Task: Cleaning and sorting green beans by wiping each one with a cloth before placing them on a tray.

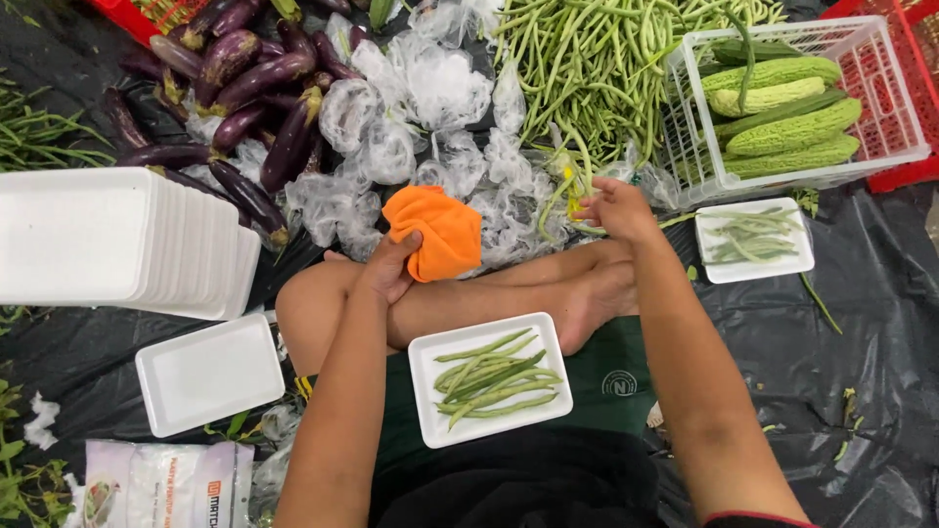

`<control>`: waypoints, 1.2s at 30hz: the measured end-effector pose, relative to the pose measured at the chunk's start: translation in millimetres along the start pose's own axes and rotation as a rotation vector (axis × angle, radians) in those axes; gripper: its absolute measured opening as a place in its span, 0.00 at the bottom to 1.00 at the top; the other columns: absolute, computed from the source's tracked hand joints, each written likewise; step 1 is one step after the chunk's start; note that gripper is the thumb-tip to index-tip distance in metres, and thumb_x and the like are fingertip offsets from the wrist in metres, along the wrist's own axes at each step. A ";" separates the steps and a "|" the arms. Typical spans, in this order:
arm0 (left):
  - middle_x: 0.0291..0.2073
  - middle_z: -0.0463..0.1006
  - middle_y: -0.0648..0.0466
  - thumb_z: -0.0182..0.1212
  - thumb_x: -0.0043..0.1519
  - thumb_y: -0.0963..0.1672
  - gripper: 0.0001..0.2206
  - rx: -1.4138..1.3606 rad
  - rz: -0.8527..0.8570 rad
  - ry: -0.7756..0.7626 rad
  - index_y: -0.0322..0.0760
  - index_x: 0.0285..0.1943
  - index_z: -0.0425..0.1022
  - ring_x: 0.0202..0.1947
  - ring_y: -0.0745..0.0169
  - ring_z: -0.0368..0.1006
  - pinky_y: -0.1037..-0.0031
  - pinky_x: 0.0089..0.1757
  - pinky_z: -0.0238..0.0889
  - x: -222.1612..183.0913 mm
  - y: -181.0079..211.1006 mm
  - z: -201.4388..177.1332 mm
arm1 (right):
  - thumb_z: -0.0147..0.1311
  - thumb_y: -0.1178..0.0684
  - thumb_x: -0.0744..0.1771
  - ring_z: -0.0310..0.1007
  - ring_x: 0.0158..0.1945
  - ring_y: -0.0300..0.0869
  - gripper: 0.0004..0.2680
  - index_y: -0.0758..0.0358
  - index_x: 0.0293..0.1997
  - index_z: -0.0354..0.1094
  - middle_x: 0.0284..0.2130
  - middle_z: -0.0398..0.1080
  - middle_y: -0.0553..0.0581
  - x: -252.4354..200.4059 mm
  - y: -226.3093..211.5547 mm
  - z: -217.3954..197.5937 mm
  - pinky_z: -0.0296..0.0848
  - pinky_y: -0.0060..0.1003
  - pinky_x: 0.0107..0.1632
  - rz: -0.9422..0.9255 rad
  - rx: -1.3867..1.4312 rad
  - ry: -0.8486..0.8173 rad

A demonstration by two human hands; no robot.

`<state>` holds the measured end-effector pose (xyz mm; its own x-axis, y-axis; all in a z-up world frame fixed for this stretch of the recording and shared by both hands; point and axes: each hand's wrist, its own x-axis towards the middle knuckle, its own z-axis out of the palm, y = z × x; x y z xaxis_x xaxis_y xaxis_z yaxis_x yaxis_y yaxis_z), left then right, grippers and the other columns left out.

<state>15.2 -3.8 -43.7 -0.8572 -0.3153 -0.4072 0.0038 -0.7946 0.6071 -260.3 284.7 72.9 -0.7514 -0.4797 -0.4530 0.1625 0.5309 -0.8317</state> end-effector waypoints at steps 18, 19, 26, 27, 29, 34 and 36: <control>0.60 0.75 0.41 0.74 0.54 0.41 0.34 0.047 -0.127 -0.223 0.40 0.72 0.67 0.56 0.36 0.74 0.44 0.54 0.68 18.7 -21.7 -43.3 | 0.40 0.52 0.69 0.76 0.48 0.63 0.15 0.36 0.64 0.59 0.37 0.75 0.64 -133.1 -95.4 125.7 0.73 0.59 0.53 -0.333 -0.509 -0.287; 0.60 0.75 0.41 0.74 0.54 0.41 0.34 0.047 -0.128 -0.221 0.40 0.72 0.67 0.56 0.36 0.74 0.44 0.54 0.68 16.1 -19.7 -39.0 | 0.40 0.52 0.69 0.76 0.48 0.63 0.15 0.36 0.64 0.59 0.37 0.75 0.64 -132.5 -93.9 126.3 0.73 0.59 0.53 -0.331 -0.508 -0.289; 0.58 0.76 0.42 0.76 0.52 0.41 0.35 0.087 -0.190 -0.215 0.39 0.71 0.67 0.55 0.36 0.75 0.45 0.53 0.70 8.1 -9.5 -22.5 | 0.48 0.44 0.71 0.79 0.45 0.52 0.07 0.38 0.53 0.70 0.41 0.73 0.52 -119.9 -72.1 137.4 0.78 0.48 0.46 -0.419 -0.587 -0.075; 0.57 0.77 0.42 0.76 0.51 0.39 0.35 0.110 -0.216 -0.210 0.39 0.71 0.67 0.54 0.35 0.75 0.45 0.52 0.71 7.9 -7.9 -21.5 | 0.52 0.47 0.70 0.78 0.45 0.53 0.06 0.44 0.50 0.73 0.41 0.70 0.52 -113.9 -63.2 140.8 0.79 0.48 0.45 -0.509 -0.566 -0.010; 0.57 0.77 0.43 0.76 0.51 0.39 0.35 0.141 -0.233 -0.205 0.39 0.70 0.67 0.54 0.35 0.75 0.44 0.52 0.71 8.2 -8.8 -21.6 | 0.51 0.49 0.70 0.77 0.46 0.55 0.07 0.46 0.52 0.72 0.42 0.70 0.53 -110.0 -62.2 144.1 0.79 0.49 0.44 -0.556 -0.560 -0.034; 0.57 0.77 0.42 0.76 0.51 0.36 0.35 0.189 -0.270 -0.175 0.38 0.70 0.68 0.53 0.34 0.76 0.43 0.51 0.71 1.2 -4.1 -11.4 | 0.44 0.56 0.70 0.76 0.44 0.58 0.14 0.43 0.62 0.68 0.41 0.68 0.56 -107.1 -54.5 162.3 0.79 0.50 0.43 -0.652 -0.648 -0.074; 0.54 0.79 0.46 0.75 0.53 0.36 0.32 0.204 -0.275 -0.080 0.39 0.68 0.70 0.50 0.40 0.78 0.48 0.48 0.74 1.9 -7.1 -17.4 | 0.54 0.54 0.65 0.77 0.44 0.55 0.18 0.46 0.64 0.67 0.41 0.62 0.53 -105.4 -49.5 170.0 0.80 0.42 0.46 -0.618 -0.710 -0.187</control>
<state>22.6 -7.8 -60.6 -0.8495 -0.0554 -0.5246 -0.3292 -0.7214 0.6093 -80.4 190.2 107.2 -0.4504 -0.8879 -0.0939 -0.7000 0.4165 -0.5801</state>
